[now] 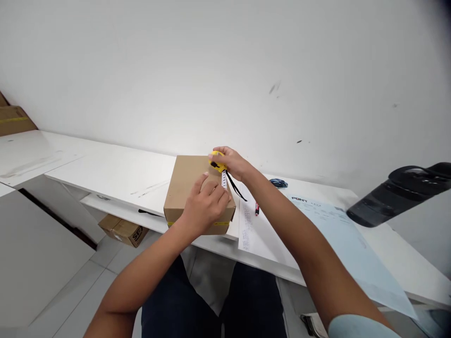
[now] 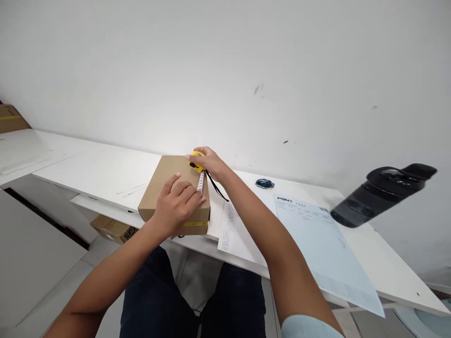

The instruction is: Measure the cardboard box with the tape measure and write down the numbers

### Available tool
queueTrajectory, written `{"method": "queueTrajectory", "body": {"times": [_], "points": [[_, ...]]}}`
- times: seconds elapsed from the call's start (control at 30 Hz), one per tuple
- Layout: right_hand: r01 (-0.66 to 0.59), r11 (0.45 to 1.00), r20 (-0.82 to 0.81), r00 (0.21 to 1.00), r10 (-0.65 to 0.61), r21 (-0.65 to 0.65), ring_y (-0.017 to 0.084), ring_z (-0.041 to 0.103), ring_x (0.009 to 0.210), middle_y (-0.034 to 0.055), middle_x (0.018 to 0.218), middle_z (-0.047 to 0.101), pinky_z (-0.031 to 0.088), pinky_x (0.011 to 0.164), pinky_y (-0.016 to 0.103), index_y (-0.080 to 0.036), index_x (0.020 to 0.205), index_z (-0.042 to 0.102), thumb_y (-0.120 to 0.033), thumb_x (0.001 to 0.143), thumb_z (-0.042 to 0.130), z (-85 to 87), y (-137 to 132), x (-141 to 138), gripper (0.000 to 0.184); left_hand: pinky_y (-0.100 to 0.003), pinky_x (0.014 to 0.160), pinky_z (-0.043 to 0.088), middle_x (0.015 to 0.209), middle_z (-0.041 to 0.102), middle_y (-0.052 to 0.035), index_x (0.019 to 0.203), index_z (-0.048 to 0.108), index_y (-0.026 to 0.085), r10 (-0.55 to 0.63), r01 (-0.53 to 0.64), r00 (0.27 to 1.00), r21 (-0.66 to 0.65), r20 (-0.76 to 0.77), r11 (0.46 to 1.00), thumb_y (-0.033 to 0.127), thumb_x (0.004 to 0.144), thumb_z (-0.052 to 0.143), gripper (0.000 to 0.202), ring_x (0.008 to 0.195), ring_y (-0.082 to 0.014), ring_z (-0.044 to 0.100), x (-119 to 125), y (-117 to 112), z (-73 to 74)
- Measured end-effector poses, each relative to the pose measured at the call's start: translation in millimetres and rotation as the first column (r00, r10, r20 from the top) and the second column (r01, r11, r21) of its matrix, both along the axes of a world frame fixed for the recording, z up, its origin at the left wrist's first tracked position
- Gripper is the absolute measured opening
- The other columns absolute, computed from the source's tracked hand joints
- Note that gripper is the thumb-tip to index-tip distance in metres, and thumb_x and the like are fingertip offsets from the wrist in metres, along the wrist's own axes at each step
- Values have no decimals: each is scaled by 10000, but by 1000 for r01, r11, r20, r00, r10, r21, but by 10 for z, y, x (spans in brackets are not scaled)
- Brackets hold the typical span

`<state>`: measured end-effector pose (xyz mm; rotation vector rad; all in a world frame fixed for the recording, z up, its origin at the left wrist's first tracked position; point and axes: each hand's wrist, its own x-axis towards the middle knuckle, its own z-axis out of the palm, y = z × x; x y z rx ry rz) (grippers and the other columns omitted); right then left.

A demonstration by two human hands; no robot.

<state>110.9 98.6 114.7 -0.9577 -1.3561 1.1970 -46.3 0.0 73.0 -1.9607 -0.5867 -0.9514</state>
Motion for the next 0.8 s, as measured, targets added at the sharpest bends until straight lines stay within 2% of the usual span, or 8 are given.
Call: {"method": "queueTrajectory", "body": {"times": [0.1,0.17,0.23,0.4,0.5,0.57,0.7,0.8], "points": [[66,982,240,965,-107,175,194,593,991,44,1194,593,514,919,351,-231,1116,616,-340,543,930,-13,-116,7,662,-448,1054,479,744,657,-3,816,665,196,-17,17,1000,37,25,999,206,971,598,170,814,-174,635,13,-45,9],[57,957,325,933,-153,286,215,585,1077,57,1285,572,490,989,373,-235,1140,654,-399,589,904,-31,-85,29,627,-450,1059,474,726,643,-3,808,662,192,-20,18,999,51,38,999,185,956,613,156,799,-177,627,29,-169,5],[74,941,290,941,-175,329,217,600,1071,68,1245,619,487,992,370,-219,1175,663,-461,691,828,-57,58,56,565,-450,1062,471,730,638,-8,810,656,183,-1,0,999,29,46,1000,168,940,628,134,798,-182,624,39,-331,1],[367,896,88,913,-398,251,202,594,1034,59,1087,691,488,936,333,-209,1048,656,-406,799,693,-158,627,93,320,-433,1031,499,756,643,-24,819,641,173,72,-71,997,-65,24,995,130,933,618,124,802,-191,619,-20,-701,1],[386,899,42,914,-402,208,192,577,957,37,917,683,481,885,307,-198,836,654,-288,773,693,-248,901,87,116,-416,1012,514,735,635,-28,822,655,152,86,-85,996,-114,0,990,108,907,637,97,796,-197,628,-132,-941,1],[380,911,-10,923,-384,158,173,573,887,22,857,671,483,830,283,-188,783,647,-242,775,698,-312,1052,77,74,-416,1033,501,778,663,-40,873,680,121,58,-55,998,-142,17,988,92,889,652,43,843,-204,644,-204,-1125,0],[339,941,-146,932,-332,22,156,624,852,35,947,691,529,777,282,-161,967,667,-289,900,667,-376,1321,11,145,-424,1066,471,874,721,-51,954,705,100,32,-28,999,-131,31,991,86,889,667,76,918,-211,664,-289,-1296,23],[253,967,-225,940,-255,-39,203,673,997,86,1190,673,586,857,392,-160,1219,636,-368,979,633,-372,1476,-95,318,-406,979,516,889,738,-36,960,703,134,71,-70,997,-112,8,991,94,889,688,83,881,-195,681,-325,-1105,33]]}}
